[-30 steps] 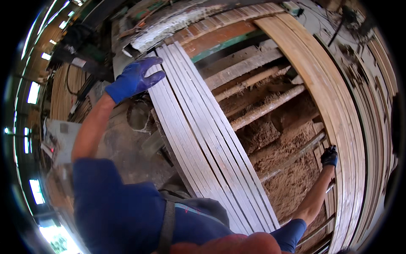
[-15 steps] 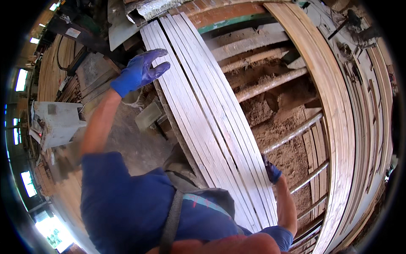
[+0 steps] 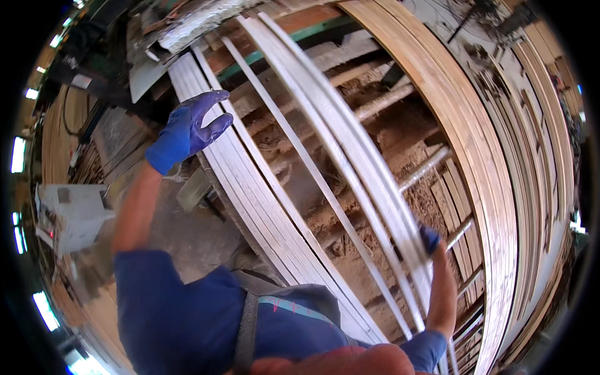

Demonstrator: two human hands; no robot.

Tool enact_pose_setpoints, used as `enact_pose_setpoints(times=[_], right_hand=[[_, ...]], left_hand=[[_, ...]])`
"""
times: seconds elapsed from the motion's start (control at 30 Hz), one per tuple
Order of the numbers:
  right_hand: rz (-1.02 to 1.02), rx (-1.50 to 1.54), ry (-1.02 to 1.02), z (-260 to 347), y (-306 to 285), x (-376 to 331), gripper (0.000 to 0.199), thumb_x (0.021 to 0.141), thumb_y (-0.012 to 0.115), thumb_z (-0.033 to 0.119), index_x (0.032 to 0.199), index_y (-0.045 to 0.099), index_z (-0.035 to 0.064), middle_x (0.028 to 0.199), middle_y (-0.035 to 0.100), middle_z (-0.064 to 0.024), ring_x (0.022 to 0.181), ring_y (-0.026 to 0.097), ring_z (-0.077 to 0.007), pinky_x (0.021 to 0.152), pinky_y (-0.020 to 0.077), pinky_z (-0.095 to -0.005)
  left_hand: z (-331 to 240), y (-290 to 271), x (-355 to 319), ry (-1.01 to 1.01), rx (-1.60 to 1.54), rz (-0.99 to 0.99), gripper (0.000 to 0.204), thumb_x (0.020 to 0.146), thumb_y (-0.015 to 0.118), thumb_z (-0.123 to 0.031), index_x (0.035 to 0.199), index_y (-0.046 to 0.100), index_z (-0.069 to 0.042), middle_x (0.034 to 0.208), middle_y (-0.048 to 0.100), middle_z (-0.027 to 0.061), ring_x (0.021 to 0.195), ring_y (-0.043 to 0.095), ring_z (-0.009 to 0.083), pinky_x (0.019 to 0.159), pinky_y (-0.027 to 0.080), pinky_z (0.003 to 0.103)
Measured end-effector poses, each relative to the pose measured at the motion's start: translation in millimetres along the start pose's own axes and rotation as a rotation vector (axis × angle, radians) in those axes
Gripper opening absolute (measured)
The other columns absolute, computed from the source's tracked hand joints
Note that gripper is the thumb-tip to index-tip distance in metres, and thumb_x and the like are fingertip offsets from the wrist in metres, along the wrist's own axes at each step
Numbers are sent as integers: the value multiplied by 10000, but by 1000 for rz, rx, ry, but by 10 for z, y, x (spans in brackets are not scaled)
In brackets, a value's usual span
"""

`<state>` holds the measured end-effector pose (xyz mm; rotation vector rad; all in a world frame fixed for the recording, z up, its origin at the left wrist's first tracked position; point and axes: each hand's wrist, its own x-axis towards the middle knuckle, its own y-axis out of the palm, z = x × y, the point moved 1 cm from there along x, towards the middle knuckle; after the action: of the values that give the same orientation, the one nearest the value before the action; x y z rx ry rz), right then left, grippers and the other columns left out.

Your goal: The person applies a white substance to wooden planks using a roller and a putty knife. They repeatedly dip the roller into a bucket, spread the substance along the planks, and occasionally use the putty knife to scrape or spread the substance. The person also measures the planks with a tape measure and adjusts their position.

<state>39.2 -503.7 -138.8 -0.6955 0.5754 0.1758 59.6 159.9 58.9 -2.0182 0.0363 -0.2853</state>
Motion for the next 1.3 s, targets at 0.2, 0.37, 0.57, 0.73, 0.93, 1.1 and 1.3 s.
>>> enact_pose_setpoints(times=[0.2,0.37,0.57,0.73,0.93,1.1,1.3], right_hand=[[-469,400,-311,862,-786,-303,286,979,523,247,1133,643,38,950,702,-42,802,642,-139,714,515,-273],[326,139,-210,1639,462,-1967,364,895,629,118,1258,610,102,1067,703,-78,942,667,-156,836,549,-301],[142,-298,-257,1166,1255,-2290,358,940,548,317,1199,616,80,1029,684,-194,890,674,-333,777,528,-428],[-100,-670,-124,814,1532,-2150,300,928,540,292,1140,638,104,980,678,-199,909,652,-376,786,520,-484],[-517,-534,51,670,970,-1301,207,897,565,214,1019,674,88,887,673,-184,825,626,-424,758,501,-491],[-379,1023,399,191,1173,-1550,336,969,530,357,1159,593,87,1087,681,-139,916,680,-293,694,559,-407],[-516,1613,-9,-212,1197,-1188,312,973,524,271,1231,542,95,1269,585,-163,1151,573,-355,963,481,-502]], left_hand=[[-171,240,182,114,59,107,497,874,663,-378,1257,566,-76,1223,612,172,1151,572,332,994,450,412],[9,490,333,170,132,128,508,852,660,-398,1253,577,-98,1225,612,171,1157,560,343,1006,433,416],[122,433,379,167,141,131,558,866,603,-479,1259,573,-84,1264,598,151,1175,553,315,1033,395,400],[199,384,406,243,21,58,463,837,691,-360,1196,616,-78,1193,636,154,1112,596,329,972,460,408],[317,387,377,283,1,57,418,852,709,-236,1214,602,-55,1191,630,168,1119,590,337,949,460,387],[305,283,283,227,-108,116,421,882,668,-239,1243,574,-44,1201,624,186,1130,580,353,960,452,405],[236,359,307,224,-72,133,425,885,664,-220,1249,561,-25,1214,615,191,1118,585,354,961,452,396]])
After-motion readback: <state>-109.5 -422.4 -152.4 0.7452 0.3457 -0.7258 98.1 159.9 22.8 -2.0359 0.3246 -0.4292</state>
